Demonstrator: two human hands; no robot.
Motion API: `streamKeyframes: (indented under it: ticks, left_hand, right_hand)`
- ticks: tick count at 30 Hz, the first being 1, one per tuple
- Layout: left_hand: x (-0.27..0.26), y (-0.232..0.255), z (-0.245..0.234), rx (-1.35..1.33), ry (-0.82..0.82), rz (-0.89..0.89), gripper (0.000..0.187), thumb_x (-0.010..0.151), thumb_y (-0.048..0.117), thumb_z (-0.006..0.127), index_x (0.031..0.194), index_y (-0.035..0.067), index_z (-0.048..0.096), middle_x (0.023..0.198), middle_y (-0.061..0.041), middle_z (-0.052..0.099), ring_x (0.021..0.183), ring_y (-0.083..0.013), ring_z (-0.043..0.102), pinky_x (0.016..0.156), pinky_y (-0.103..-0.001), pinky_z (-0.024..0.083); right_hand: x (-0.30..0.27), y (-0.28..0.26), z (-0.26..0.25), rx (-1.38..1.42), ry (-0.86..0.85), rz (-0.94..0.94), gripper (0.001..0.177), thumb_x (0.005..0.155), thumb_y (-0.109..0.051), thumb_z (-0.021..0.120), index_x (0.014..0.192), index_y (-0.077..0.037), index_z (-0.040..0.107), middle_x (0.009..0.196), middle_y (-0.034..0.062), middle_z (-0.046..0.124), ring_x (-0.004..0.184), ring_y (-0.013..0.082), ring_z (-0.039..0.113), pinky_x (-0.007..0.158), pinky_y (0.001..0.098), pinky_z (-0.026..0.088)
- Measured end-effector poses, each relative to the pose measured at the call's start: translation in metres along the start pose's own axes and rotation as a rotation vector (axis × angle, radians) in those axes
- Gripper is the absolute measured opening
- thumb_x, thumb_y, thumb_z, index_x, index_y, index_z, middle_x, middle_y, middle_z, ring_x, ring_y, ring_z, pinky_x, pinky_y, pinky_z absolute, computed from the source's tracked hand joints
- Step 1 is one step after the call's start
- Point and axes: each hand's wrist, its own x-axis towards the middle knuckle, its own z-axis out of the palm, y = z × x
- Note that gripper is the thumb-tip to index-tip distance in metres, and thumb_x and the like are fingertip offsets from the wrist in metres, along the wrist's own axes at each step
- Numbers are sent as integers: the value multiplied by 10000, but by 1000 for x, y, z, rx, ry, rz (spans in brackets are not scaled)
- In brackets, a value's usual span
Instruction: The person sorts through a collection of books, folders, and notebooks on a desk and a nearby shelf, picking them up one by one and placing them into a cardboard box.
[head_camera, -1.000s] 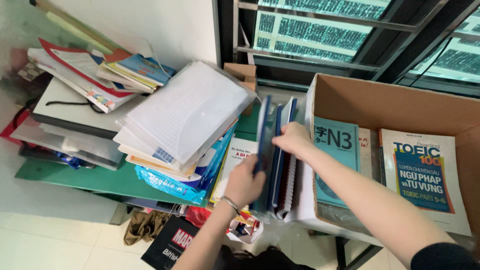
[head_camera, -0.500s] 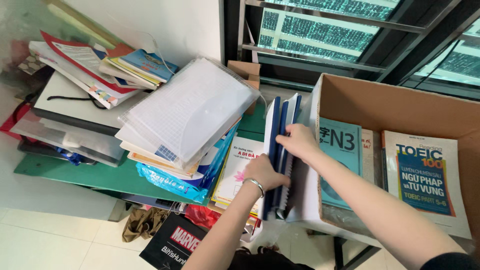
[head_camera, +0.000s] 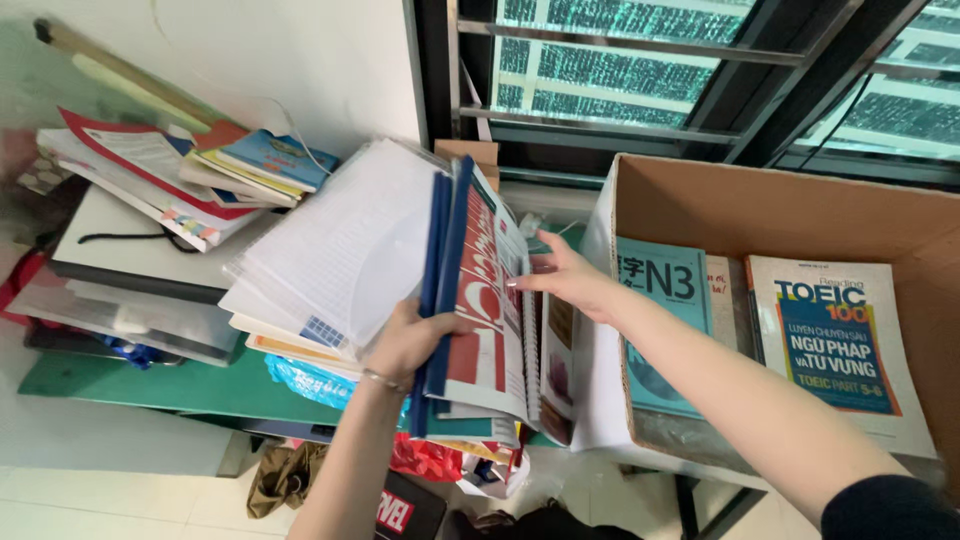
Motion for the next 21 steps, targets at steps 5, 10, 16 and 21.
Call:
streamKeyframes:
  ticks: [5,10,16,21]
  left_hand:
    - [-45,56,-43,-170,-40,165,353,721,0,742,1060,-93,709,901,-163,736,730,-215,724,688,-346,621]
    - [-58,73,-66,-267,-231,340,363,692,-64,715,1055,-62,706,949,-149,781,796,-193,768,753,-337,639]
    - [16,-32,-35,-100,120,356,230,663,-91,737,880,-19,757,790,-80,765,642,-161,706,588,-297,566]
    - [50,-126,2,-100,223,405,248,624,-48,807,750,1,600,683,-10,606,581,-123,571,524,-297,499]
  right_hand:
    - [6,-14,10,614,-141,73,902,834,-337,794,1549,-40,331,1332,147,669,1230,269,610,1043,490,485]
    - [10,-49,-7,926,-231,-165,603,847,-156,781,1379,-20,530,1243,172,698,1095,281,709,933,450,592]
    - [-1,-59,-36,593,-107,-365,423,781,137,738,1179,2,687,1151,149,744,1044,256,728,907,433,611]
    - [1,-34,-45,207,28,-195,616,574,244,726,1128,-26,719,1082,123,761,987,268,731,819,409,605]
